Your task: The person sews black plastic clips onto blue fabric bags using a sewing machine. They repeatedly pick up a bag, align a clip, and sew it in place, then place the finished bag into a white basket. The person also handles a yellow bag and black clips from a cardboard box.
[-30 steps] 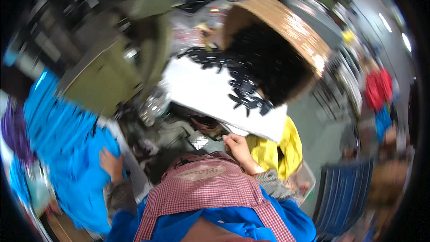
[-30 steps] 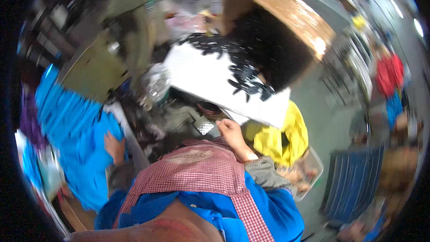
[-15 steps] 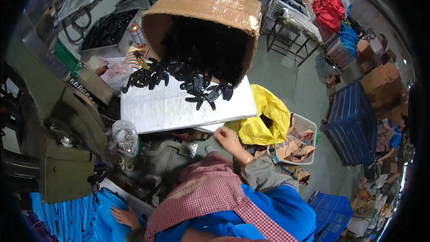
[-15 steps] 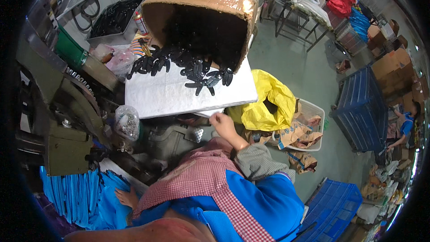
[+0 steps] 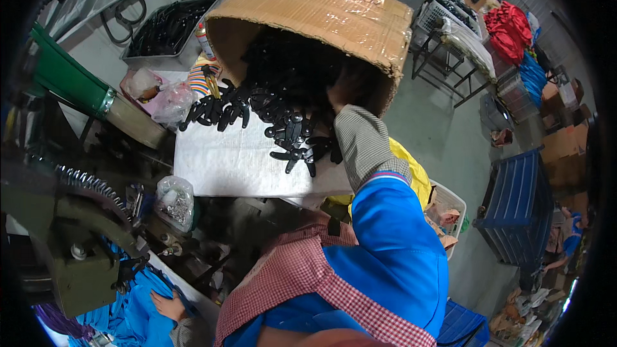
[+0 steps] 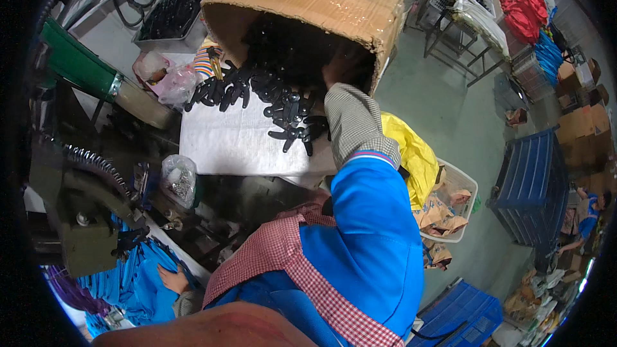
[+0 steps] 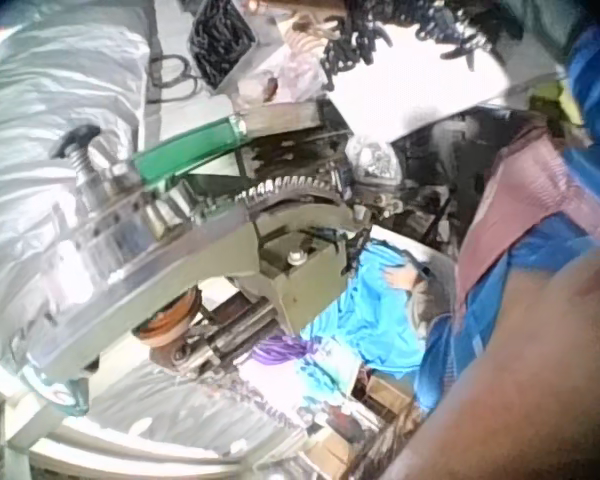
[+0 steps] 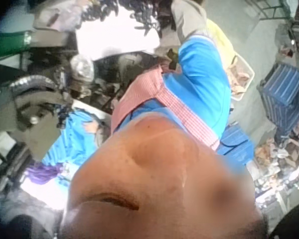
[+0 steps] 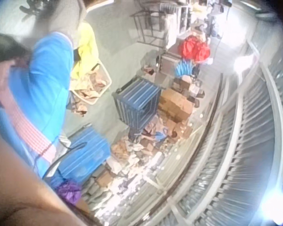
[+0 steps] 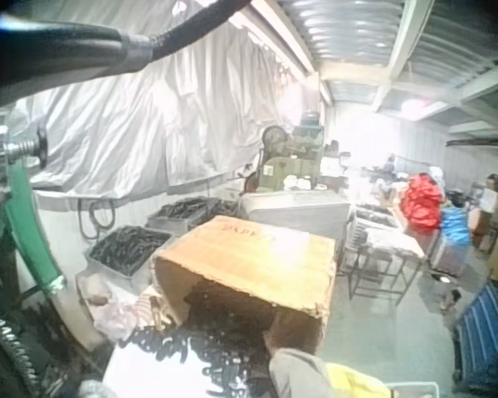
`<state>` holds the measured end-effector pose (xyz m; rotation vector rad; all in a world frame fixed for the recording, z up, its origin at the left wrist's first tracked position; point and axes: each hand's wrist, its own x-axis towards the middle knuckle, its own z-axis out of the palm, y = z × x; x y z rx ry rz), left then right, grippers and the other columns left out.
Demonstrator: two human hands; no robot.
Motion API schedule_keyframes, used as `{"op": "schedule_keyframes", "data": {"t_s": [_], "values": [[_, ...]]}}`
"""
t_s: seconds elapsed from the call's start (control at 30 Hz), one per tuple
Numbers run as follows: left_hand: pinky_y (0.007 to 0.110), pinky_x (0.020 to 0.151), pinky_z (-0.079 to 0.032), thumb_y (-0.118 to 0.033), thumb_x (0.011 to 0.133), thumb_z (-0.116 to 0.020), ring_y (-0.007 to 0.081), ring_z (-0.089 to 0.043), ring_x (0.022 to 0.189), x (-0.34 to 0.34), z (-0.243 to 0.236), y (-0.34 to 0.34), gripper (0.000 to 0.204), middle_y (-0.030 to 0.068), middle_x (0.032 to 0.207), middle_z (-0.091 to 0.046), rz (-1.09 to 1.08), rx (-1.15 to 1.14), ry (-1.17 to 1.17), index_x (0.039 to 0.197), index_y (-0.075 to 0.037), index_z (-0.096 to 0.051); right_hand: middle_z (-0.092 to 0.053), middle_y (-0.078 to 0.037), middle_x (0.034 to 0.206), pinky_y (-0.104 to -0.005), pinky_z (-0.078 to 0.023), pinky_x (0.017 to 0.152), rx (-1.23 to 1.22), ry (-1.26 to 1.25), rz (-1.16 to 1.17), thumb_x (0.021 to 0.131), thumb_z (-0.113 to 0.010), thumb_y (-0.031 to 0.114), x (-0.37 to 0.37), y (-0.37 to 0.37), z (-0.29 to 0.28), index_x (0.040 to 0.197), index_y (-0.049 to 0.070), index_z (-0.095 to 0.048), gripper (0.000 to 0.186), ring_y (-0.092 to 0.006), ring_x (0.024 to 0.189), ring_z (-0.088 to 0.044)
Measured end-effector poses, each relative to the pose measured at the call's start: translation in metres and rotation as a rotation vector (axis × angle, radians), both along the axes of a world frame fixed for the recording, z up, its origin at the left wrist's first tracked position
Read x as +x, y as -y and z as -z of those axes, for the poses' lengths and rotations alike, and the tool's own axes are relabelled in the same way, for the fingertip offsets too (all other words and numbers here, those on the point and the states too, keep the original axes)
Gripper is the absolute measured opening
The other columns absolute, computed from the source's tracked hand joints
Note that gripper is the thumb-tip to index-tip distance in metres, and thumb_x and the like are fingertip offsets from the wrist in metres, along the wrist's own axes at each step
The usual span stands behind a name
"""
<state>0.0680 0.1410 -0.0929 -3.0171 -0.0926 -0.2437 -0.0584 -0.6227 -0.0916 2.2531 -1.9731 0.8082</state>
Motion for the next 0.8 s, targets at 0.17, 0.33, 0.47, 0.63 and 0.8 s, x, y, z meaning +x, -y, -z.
{"op": "schedule_keyframes", "data": {"t_s": [0.17, 0.33, 0.47, 0.63, 0.8], "values": [[0.043, 0.098, -0.03, -0.025, 0.064, -0.072, 0.032, -0.038, 0.12, -0.004, -0.003, -0.001, 0.079, 0.0143, 0.133, -0.038, 0.042, -0.052, 0.036, 0.131, -0.008, -0.034, -0.045, -0.02, 0.12, -0.0477, -0.036, 0.091, -0.013, -0.113, -0.026, 0.071, -0.063, 0.04, -0.021, 0.031, -0.011, 0.12, 0.013, -0.048, 0.058, -0.0384, 0.11, -0.043], [0.043, 0.097, -0.031, -0.026, 0.065, -0.072, 0.032, -0.037, 0.12, 0.001, 0.001, -0.001, 0.079, 0.014, 0.134, -0.037, 0.042, -0.028, 0.041, 0.132, -0.007, -0.034, -0.061, -0.014, 0.097, -0.0446, -0.043, 0.082, -0.108, 0.071, -0.166, 0.068, -0.066, 0.041, -0.02, 0.028, 0.011, 0.108, 0.015, -0.058, 0.048, -0.0335, 0.097, -0.054], [0.042, 0.097, -0.031, -0.027, 0.066, -0.071, 0.0303, -0.037, 0.121, -0.001, -0.003, 0.0, 0.078, 0.0111, 0.135, -0.037, 0.013, 0.003, 0.021, 0.132, -0.01, -0.034, -0.045, -0.014, 0.124, -0.0471, -0.039, 0.091, 0.173, 0.124, -0.33, 0.069, -0.066, 0.036, -0.005, -0.02, 0.013, 0.107, 0.012, -0.057, 0.046, -0.0333, 0.113, -0.044], [0.04, 0.095, -0.034, -0.029, 0.065, -0.07, 0.0312, -0.041, 0.117, 0.008, 0.001, 0.004, 0.076, 0.0137, 0.129, -0.043, 0.094, 0.057, 0.068, 0.13, -0.008, -0.036, -0.041, -0.006, 0.129, -0.0404, -0.045, 0.085, 0.163, 0.052, -0.452, 0.069, -0.067, 0.025, 0.002, -0.071, 0.0, 0.112, 0.018, -0.055, 0.045, -0.0299, 0.109, -0.047], [0.041, 0.097, -0.032, -0.027, 0.064, -0.071, 0.0306, -0.039, 0.12, 0.005, -0.006, 0.011, 0.078, 0.0117, 0.132, -0.04, 0.032, 0.033, 0.02, 0.131, -0.009, -0.035, -0.044, -0.011, 0.125, -0.0397, -0.042, 0.089, 0.086, 0.101, -0.702, 0.07, -0.067, 0.028, 0.012, -0.099, -0.015, 0.114, 0.018, -0.053, 0.047, -0.0326, 0.107, -0.046]]}}
